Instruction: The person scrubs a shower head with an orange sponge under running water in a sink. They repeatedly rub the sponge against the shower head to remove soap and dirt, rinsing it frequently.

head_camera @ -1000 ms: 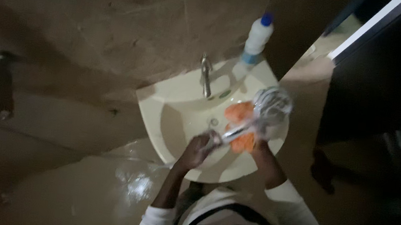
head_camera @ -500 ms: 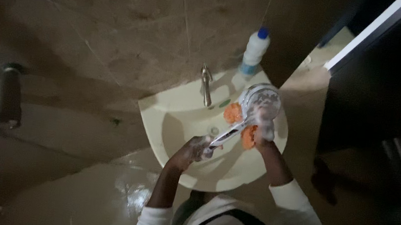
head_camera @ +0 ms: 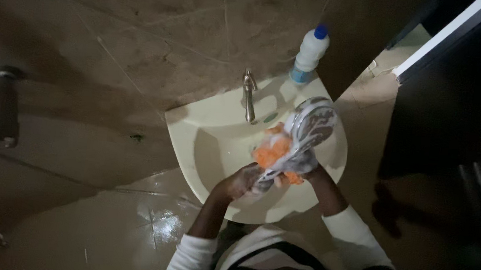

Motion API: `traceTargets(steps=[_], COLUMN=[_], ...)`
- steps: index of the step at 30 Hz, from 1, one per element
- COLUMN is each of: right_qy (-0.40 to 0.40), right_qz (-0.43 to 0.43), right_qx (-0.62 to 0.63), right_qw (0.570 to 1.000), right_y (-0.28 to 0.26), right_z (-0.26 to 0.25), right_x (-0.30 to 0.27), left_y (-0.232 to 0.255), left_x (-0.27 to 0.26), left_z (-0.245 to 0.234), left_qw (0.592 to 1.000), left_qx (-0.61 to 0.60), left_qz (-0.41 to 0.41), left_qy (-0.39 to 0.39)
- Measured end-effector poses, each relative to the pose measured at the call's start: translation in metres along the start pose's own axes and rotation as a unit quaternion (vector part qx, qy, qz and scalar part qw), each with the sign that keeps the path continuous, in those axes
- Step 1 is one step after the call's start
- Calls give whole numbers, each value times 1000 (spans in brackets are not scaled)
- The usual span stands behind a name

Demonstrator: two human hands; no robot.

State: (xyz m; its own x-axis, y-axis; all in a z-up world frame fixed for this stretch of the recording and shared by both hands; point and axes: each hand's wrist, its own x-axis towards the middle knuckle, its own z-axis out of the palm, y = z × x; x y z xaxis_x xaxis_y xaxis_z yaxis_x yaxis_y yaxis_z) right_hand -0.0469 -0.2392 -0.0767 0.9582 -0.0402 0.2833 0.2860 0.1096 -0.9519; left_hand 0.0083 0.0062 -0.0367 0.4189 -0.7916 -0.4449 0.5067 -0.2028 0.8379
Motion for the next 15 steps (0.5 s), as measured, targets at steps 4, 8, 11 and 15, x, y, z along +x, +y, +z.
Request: traceTargets(steps=[4, 8, 11, 15], right_qy=[28, 183, 109, 164], right_qz=[3, 172, -81, 28], right_qx=[-48, 577, 91, 174], right_qw=[998, 777, 987, 971], right_y=[41, 63, 48, 25], right_z=[-29, -29, -1, 9], right_x=[-16, 0, 7, -5], left_y=[-23, -11, 5, 13], left_x=[35, 39, 29, 23], left_z=[-11, -6, 5, 24], left_qw=[995, 974, 887, 709], left_qx=[-65, 143, 324, 606], left_qz=[48, 157, 229, 193], left_qy=[-65, 78, 235, 305])
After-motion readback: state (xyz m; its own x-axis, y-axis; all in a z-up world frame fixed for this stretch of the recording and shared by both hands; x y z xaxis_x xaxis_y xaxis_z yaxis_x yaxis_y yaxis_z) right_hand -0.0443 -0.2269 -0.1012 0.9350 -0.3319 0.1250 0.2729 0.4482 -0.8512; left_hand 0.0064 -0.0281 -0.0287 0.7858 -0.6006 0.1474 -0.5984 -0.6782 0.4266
